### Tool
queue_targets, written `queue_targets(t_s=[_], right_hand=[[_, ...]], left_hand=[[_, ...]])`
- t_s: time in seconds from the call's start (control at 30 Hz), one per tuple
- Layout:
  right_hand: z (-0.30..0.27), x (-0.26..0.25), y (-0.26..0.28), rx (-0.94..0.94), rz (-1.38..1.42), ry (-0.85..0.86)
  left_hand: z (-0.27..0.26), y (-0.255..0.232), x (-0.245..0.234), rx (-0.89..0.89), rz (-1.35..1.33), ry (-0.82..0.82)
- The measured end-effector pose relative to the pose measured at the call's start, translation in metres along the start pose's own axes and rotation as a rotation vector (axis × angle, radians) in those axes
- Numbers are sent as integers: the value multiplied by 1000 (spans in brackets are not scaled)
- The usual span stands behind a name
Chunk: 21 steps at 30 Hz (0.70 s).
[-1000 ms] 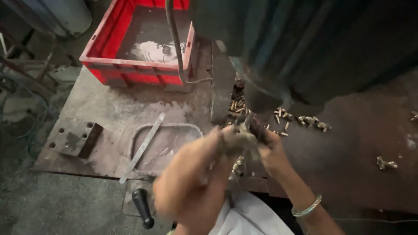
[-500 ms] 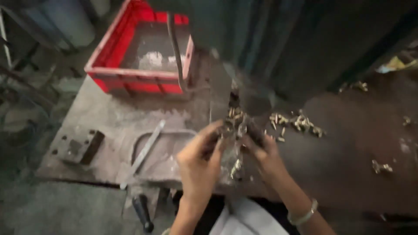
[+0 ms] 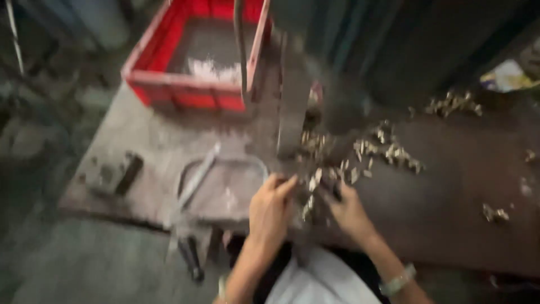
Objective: The person drills holes in small brass fittings one at a time using a bench drill press. They pick a fitting from a pile on the worktable, hold it under the spinning bit, then dip or rinse the part in a tray of liquid and set it with the finished pieces.
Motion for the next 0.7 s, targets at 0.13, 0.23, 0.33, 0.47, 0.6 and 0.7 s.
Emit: queue_targets(t_s=[0.13, 0.23, 0.33, 0.47, 0.6, 0.7], right_hand=[[-33, -28, -18, -287, -427, 238], [-18, -35, -14, -24, -834, 590], [-25, -38, -40, -464, -1008, 476], [-13, -12, -16, -939, -1180, 269], [1, -13, -19, -783, -1021, 232], [13, -7, -8, -297, -777, 7]], left_hand=[[-30, 12, 1, -330, -226, 220], [-19, 49, -17, -133, -183, 797], [-7, 66, -55, -316, -399, 206], [13, 40, -60, -310, -333, -143], [-17, 19, 4, -148, -194, 54], [5, -31, 13, -248, -348, -14]])
Point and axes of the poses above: each hand's wrist, its own z-axis towards the middle knuckle, its own x-axis out of the palm, y = z × x, the point moved 2 cm from there along z, towards the middle knuckle, and after that the axes turned 2 degrees about -y, right-handed, at the moved point
